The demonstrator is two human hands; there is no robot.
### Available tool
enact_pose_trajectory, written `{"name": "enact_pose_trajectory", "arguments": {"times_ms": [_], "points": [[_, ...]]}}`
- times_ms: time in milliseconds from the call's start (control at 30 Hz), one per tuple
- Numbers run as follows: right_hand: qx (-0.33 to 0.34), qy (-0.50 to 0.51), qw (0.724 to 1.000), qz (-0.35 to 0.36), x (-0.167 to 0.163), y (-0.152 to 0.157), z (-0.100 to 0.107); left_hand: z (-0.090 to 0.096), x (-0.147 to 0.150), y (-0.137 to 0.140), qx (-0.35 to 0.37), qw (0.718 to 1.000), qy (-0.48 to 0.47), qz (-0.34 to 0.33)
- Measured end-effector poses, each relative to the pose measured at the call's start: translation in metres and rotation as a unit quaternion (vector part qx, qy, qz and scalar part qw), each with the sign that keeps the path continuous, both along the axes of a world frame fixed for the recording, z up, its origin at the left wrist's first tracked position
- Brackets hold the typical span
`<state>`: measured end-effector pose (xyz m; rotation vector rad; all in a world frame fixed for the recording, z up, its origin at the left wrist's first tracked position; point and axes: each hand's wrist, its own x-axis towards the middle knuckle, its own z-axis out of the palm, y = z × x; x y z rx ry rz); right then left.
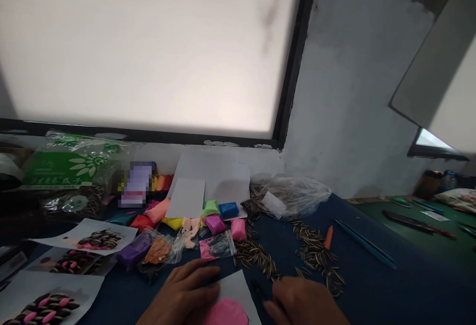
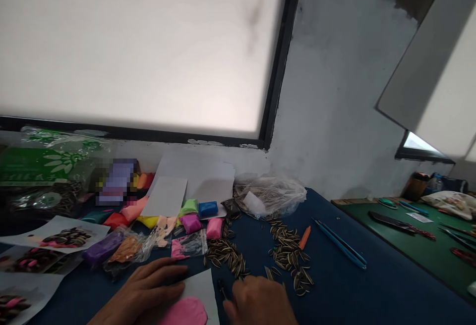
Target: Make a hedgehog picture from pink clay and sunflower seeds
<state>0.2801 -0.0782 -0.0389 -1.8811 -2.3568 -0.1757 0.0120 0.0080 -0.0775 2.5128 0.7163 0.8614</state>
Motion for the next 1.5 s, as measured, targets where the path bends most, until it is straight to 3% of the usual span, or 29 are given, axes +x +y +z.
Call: {"name": "enact_pose_trajectory", "arguments": {"times_ms": [100, 267, 367, 467, 667, 933, 1200, 1300, 1500], "points": [[0.044, 0.047, 0.998, -0.017, -0.004, 0.004, 0.007, -0.012, -0.005, 0.002, -0.037, 0.998, -0.029, -0.04], [0.042, 0.064, 0.997, -0.018, -0.018, 0.02, 0.012, -0.029, -0.008, 0.008, -0.062, 0.99, -0.074, -0.107], [0.03, 0.054, 0.998, -0.022, -0.027, 0.032, 0.015, -0.032, -0.007, 0.013, -0.062, 0.986, -0.109, -0.111], [0.026, 0.045, 0.998, -0.02, -0.035, 0.043, 0.02, -0.025, -0.006, 0.015, -0.08, 0.988, -0.115, -0.06], [0.029, 0.023, 0.999, -0.021, -0.046, 0.059, 0.02, 0.003, -0.002, 0.01, -0.106, 0.994, -0.035, 0.007], [0.004, -0.039, 0.998, 0.055, -0.051, 0.071, 0.013, 0.005, 0.002, 0.011, -0.123, 0.992, -0.021, -0.005], [-0.029, -0.068, 0.988, 0.137, -0.041, 0.079, 0.018, 0.033, 0.0, 0.017, -0.257, 0.963, 0.08, -0.01], [-0.034, -0.064, 0.987, 0.145, -0.043, 0.079, 0.016, 0.038, -0.002, 0.016, -0.261, 0.962, 0.083, -0.022], [-0.038, 0.002, 0.99, 0.134, -0.052, 0.056, 0.021, 0.031, -0.006, 0.014, -0.242, 0.968, 0.028, -0.06]]}}
